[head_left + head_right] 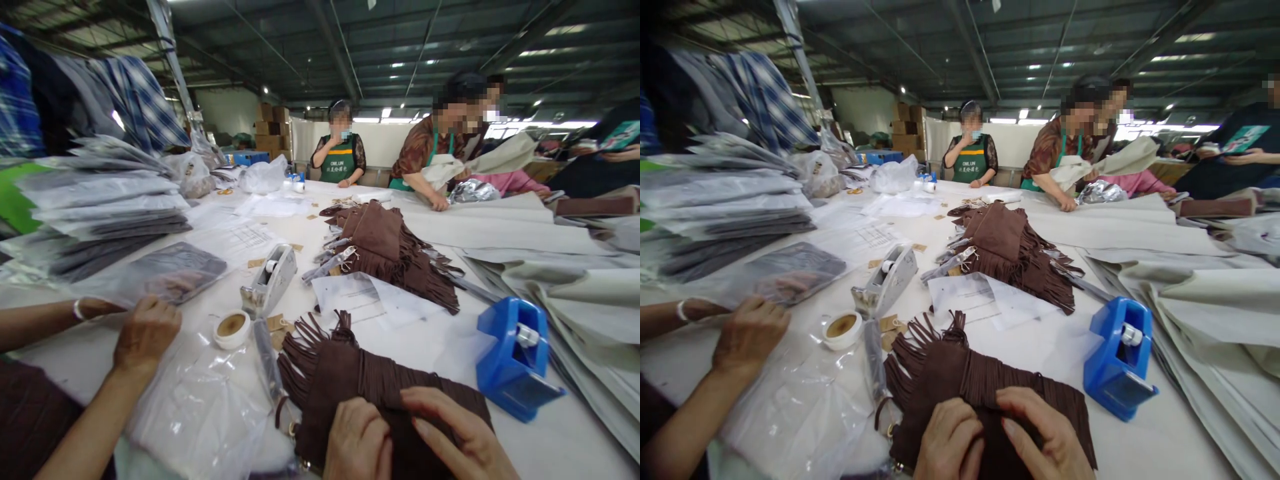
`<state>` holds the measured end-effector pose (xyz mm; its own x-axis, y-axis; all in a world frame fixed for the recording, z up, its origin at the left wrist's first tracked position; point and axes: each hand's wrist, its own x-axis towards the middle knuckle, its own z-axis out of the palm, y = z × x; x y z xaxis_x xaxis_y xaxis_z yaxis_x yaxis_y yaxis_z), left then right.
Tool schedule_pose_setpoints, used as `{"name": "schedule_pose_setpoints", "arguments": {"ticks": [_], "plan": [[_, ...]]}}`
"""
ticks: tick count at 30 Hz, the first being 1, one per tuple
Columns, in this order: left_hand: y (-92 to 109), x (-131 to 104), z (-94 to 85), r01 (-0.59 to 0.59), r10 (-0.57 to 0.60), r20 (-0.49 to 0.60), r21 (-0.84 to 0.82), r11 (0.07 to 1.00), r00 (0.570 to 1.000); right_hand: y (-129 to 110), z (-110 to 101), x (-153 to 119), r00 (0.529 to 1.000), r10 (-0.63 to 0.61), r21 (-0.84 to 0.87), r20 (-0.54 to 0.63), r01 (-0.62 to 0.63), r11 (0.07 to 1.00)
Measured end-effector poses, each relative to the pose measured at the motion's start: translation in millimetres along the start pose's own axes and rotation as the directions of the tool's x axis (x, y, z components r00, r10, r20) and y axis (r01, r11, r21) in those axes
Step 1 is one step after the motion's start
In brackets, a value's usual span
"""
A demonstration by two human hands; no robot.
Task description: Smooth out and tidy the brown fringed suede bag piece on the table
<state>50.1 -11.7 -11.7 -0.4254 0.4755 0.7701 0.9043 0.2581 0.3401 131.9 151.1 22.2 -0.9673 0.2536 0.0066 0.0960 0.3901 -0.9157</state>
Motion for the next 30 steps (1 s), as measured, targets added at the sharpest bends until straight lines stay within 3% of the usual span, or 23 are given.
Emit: {"name": "schedule_pose_setpoints", "arguments": {"ticks": [2, 4, 6, 8, 10, 13, 17, 21, 26, 27, 28, 30], "plan": [[-1, 9, -5.7, 0.079, -0.086, 0.073, 0.092, 0.993, 0.994, 6, -6, -1, 0.988, -0.024, -0.135, -0.154, 0.003, 0.991], [-1, 24, -8.3, 0.23, -0.261, 0.226, 0.154, 0.961, 0.939, 10, -7, 3, 0.978, -0.029, -0.192, -0.205, -0.011, 0.981], [-3, 43, -7.7, 0.441, -0.476, 0.401, 0.184, 0.879, 0.782, 13, -5, 9, 0.975, -0.026, -0.212, -0.22, -0.022, 0.977], [-7, 59, -4.8, 0.595, -0.62, 0.487, 0.229, 0.77, 0.615, 13, -1, 17, 0.97, -0.031, -0.264, -0.242, -0.035, 0.964], [-16, 70, -1.0, 0.642, -0.666, 0.511, 0.259, 0.722, 0.543, 11, 3, 26, 0.972, -0.038, -0.356, -0.231, -0.048, 0.933], [-37, 77, 3.5, 0.614, -0.613, 0.586, 0.234, 0.754, 0.53, 0, 5, 41, 0.991, 0.035, -0.486, -0.127, -0.093, 0.869], [-61, 83, 3.2, 0.529, -0.463, 0.722, 0.157, 0.834, 0.515, -14, 3, 52, 0.982, 0.179, -0.542, -0.062, -0.184, 0.82], [-72, 93, 0.7, 0.472, -0.331, 0.83, 0.094, 0.877, 0.45, -15, 3, 55, 0.969, 0.244, -0.517, -0.049, -0.233, 0.823], [-76, 97, 6.7, 0.412, -0.161, 0.934, 0.016, 0.911, 0.32, -7, 9, 56, 0.974, 0.205, -0.45, -0.096, -0.226, 0.864], [-75, 96, 9.5, 0.396, -0.121, 0.943, -0.013, 0.918, 0.31, -6, 10, 57, 0.973, 0.202, -0.443, -0.114, -0.231, 0.866], [-74, 93, 12.6, 0.377, -0.084, 0.945, -0.044, 0.925, 0.317, -5, 11, 57, 0.972, 0.199, -0.435, -0.129, -0.235, 0.869], [-71, 85, 19.3, 0.347, -0.03, 0.927, -0.109, 0.932, 0.373, -5, 11, 57, 0.971, 0.188, -0.42, -0.148, -0.234, 0.877]]}}
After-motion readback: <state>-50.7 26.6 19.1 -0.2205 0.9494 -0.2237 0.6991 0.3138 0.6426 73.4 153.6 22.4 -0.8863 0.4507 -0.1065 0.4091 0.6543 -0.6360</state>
